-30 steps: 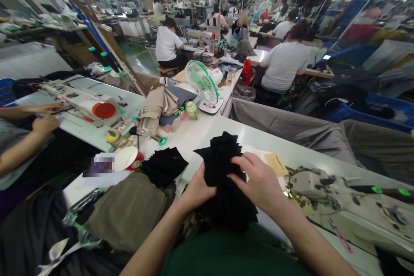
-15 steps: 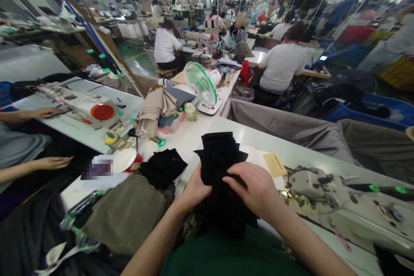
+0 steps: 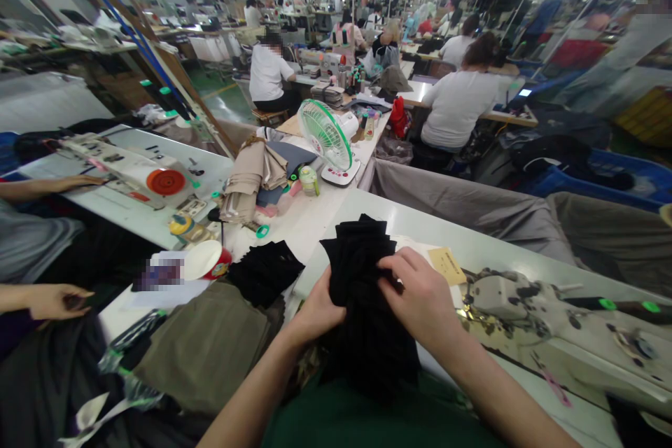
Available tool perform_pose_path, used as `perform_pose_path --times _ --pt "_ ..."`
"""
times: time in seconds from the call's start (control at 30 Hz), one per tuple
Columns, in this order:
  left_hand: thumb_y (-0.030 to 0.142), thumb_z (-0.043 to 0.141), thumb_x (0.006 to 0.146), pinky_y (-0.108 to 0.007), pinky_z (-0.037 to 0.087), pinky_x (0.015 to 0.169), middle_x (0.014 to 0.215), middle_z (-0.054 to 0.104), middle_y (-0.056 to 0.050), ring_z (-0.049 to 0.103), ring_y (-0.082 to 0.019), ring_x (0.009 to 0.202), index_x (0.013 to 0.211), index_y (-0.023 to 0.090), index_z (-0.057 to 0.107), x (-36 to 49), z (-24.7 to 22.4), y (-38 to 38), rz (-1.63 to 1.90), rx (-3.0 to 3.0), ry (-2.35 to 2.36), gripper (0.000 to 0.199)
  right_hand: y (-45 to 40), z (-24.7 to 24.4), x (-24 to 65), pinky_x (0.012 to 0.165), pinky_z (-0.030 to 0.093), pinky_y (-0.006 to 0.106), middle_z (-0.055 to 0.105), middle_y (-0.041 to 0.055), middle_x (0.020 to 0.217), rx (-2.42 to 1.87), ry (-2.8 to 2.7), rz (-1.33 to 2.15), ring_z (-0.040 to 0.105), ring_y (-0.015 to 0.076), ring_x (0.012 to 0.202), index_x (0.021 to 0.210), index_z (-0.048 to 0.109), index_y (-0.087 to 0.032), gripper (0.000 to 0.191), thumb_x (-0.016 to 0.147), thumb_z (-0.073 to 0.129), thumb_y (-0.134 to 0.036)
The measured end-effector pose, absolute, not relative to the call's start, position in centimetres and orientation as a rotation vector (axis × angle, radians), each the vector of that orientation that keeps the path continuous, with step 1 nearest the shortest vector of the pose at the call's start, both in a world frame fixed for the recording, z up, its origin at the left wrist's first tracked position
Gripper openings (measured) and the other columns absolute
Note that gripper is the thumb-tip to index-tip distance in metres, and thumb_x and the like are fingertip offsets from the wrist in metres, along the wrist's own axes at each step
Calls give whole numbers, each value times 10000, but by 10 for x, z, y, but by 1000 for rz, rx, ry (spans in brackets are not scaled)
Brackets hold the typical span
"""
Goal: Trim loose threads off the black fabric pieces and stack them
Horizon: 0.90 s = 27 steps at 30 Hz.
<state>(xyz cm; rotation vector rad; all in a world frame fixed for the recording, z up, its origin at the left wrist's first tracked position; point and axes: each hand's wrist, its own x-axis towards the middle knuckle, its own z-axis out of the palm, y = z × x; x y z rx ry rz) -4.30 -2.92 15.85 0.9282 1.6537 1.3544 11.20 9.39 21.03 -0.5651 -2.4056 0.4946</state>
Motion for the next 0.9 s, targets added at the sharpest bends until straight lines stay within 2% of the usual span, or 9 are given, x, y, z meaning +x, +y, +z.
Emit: perform_pose_path --times 0.07,0.17,0.23,0.3,0.37,0.43,0.5,0.73,0.9 --pt "299 864 583 -476 457 1062 1278 642 -120 593 -327 1195 1305 169 520 -44 155 -28 1396 902 1637 810 93 215 113 717 482 341 629 52 873 -500 -2392 444 593 214 842 873 652 -218 138 864 565 -111" --pt "305 870 585 -464 468 1050 1281 641 -126 599 -324 1190 1301 166 519 -46 150 -28 1442 870 1621 810 91 220 113 835 471 402 688 57 971 -376 -2396 422 608 225 928 891 653 -220 145 890 567 -103" --pt "317 873 583 -462 471 1047 1277 644 -124 601 -322 1188 1291 172 526 -46 148 -28 1454 856 1630 802 90 222 114 870 473 411 719 46 965 -292 -2413 464 639 217 943 914 647 -218 132 918 561 -117" --pt "350 867 592 -468 478 1039 1257 656 -123 610 -322 1174 1284 173 534 -46 149 -29 1463 830 1639 788 88 221 114 838 507 382 738 50 935 -274 -2401 540 676 205 898 961 654 -211 108 948 554 -170" --pt "356 861 596 -473 482 1033 1238 665 -123 618 -319 1160 1285 172 537 -45 152 -30 1450 819 1643 783 87 218 114 761 547 329 751 61 960 -359 -2354 617 707 189 830 1075 656 -206 166 980 522 -232" --pt "310 855 592 -470 475 1042 1243 663 -117 615 -312 1164 1294 176 536 -43 155 -31 1423 850 1648 783 88 214 113 703 567 287 755 62 989 -474 -2303 669 723 173 775 1194 629 -210 246 999 488 -260" --pt "257 842 591 -460 465 1056 1263 654 -108 605 -303 1178 1300 182 536 -41 158 -31 1379 895 1658 776 88 210 111 687 576 275 754 52 974 -536 -2275 669 724 170 753 1229 620 -224 268 994 496 -266" --pt "302 832 611 -434 464 1060 1289 636 -116 594 -310 1192 1262 173 555 -38 162 -30 1370 933 1673 719 89 207 110 702 571 268 706 51 927 -459 -2271 582 700 165 804 1050 665 -227 140 972 550 -205" --pt "275 834 610 -424 472 1051 1302 628 -123 594 -306 1194 1280 166 537 -38 162 -30 1392 912 1609 741 92 212 111 784 580 300 646 91 1135 -424 -2290 623 680 193 967 963 627 -230 65 948 567 -209"
